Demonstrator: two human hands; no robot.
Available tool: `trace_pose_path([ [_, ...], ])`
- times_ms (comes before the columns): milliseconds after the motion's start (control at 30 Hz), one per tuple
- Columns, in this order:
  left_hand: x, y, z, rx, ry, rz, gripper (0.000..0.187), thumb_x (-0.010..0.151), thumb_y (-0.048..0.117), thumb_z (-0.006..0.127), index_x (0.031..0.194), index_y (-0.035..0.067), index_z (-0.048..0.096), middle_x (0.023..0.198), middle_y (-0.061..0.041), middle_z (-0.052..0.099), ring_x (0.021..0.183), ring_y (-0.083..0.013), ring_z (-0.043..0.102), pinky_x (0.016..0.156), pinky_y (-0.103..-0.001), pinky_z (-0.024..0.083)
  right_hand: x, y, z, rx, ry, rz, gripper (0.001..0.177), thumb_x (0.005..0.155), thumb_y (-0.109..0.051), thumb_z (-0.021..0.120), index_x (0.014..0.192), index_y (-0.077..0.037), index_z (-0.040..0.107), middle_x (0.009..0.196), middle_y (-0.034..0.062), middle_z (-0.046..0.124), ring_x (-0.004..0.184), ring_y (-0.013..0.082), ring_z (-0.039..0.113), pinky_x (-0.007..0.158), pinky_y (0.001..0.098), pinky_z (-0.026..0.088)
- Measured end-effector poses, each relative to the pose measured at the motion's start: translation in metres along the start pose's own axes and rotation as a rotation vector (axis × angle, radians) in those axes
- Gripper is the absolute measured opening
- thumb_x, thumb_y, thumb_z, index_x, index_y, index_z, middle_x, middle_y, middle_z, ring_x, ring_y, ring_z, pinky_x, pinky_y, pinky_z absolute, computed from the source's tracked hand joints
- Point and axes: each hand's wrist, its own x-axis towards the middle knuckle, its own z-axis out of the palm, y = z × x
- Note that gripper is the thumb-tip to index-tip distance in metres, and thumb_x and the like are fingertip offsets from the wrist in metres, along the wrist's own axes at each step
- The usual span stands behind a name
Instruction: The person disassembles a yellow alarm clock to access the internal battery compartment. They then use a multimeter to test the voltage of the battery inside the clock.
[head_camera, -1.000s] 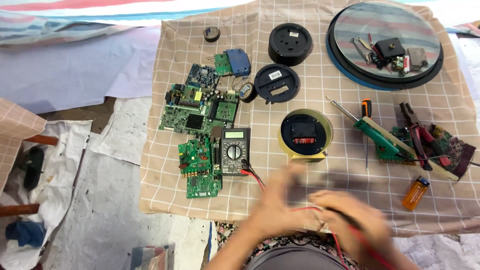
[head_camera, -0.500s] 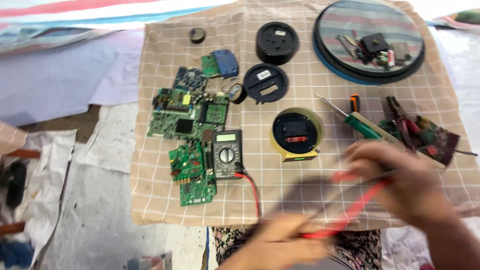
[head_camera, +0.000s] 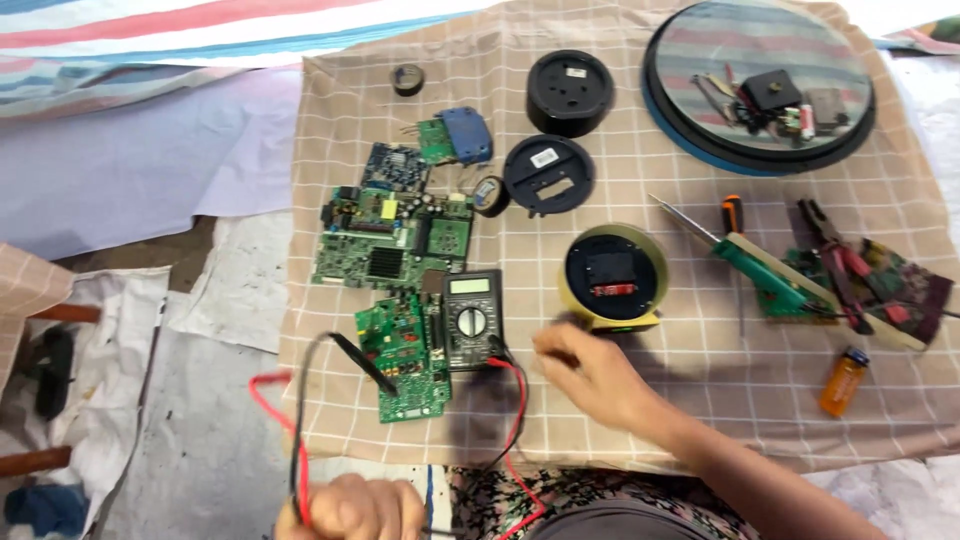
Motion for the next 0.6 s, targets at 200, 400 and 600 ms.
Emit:
trace_pose_path([
  [200,0.02,-0.032,-0.016,0.411,0.731,-0.185,0.03,0.106,0.022,0.05,0.106,-0.003,0.067,0.077,-0.009,0.055,0.066,-0.022,0.054,0.061,-0.037,0.051,0.072,-0.015,0.028,0.079,0.02,0.247,0.059,0.09,-0.032,0.067,0.144,-0.01,0.054,0.141,0.0131,0.064,0.13,0.0224,0.063,0.108,0.0357,0.05],
  [400,0.011,-0.048,-0.039,0.47,0.661,-0.262,0.031,0.105,0.019,0.05,0.111,-0.007,0.066,0.081,-0.014,0.062,0.068,-0.0227,0.058,0.064,-0.034,0.051,0.098,-0.048,0.03,0.113,0.015,0.377,0.07,0.09,-0.026,0.071,0.152,-0.007,0.043,0.149,0.0154,0.056,0.138,0.0273,0.055,0.113,0.0423,0.047],
  [600,0.033,-0.062,-0.066,0.963,0.717,-0.361,0.038,0.097,0.036,0.056,0.11,0.007,0.077,0.127,-0.007,0.073,0.131,-0.0198,0.06,0.118,-0.038,0.041,0.122,-0.048,0.034,0.383,-0.018,0.495,0.022,0.089,-0.008,0.076,0.11,-0.005,0.072,0.105,0.0082,0.076,0.095,0.0194,0.068,0.09,0.0332,0.054],
])
